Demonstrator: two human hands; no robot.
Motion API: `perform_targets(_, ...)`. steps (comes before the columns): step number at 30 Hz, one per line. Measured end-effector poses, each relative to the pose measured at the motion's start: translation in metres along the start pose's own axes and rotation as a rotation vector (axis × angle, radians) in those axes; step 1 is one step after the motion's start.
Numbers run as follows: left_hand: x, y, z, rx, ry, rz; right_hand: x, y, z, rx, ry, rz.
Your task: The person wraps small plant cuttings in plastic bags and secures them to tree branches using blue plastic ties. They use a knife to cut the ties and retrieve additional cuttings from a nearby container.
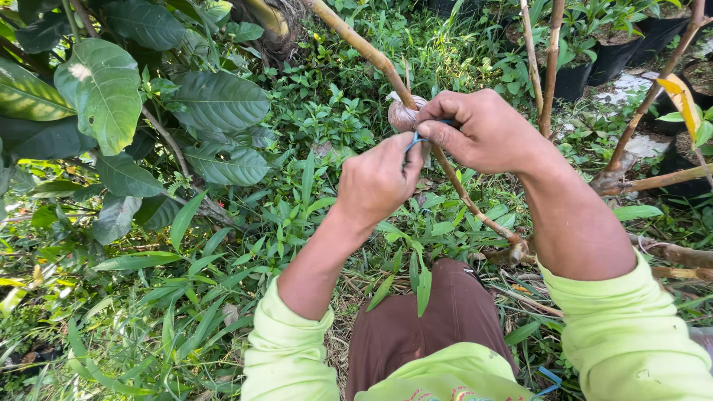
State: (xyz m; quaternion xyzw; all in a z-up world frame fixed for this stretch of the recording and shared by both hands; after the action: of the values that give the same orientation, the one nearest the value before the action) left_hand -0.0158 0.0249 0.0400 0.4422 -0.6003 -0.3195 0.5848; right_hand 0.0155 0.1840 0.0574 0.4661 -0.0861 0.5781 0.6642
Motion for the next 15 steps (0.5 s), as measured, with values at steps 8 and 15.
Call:
perform_targets(8,-0.002,-0.004,-0.006,-0.091,0.015,0.060,0.013,-0.004,0.009,-0.129,-0.036,-0.124)
perform_targets(15,-0.037,-0.014,0.028,0.621,-0.637,0.329,0.010,-0.038,0.030,0.342,-0.194,-0.297)
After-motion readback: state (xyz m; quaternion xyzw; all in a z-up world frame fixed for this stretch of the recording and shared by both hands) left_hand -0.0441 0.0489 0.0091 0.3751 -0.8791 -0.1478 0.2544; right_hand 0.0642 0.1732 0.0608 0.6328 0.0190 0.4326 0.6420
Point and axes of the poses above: each hand's wrist, its own y-axis towards the middle knuckle, its own x-axis out of the back of the hand, z = x × y, the point moved 7 cm from there along y, towards the middle knuckle, and after that the axes turned 1 degree about x, right-handed, at the moved point
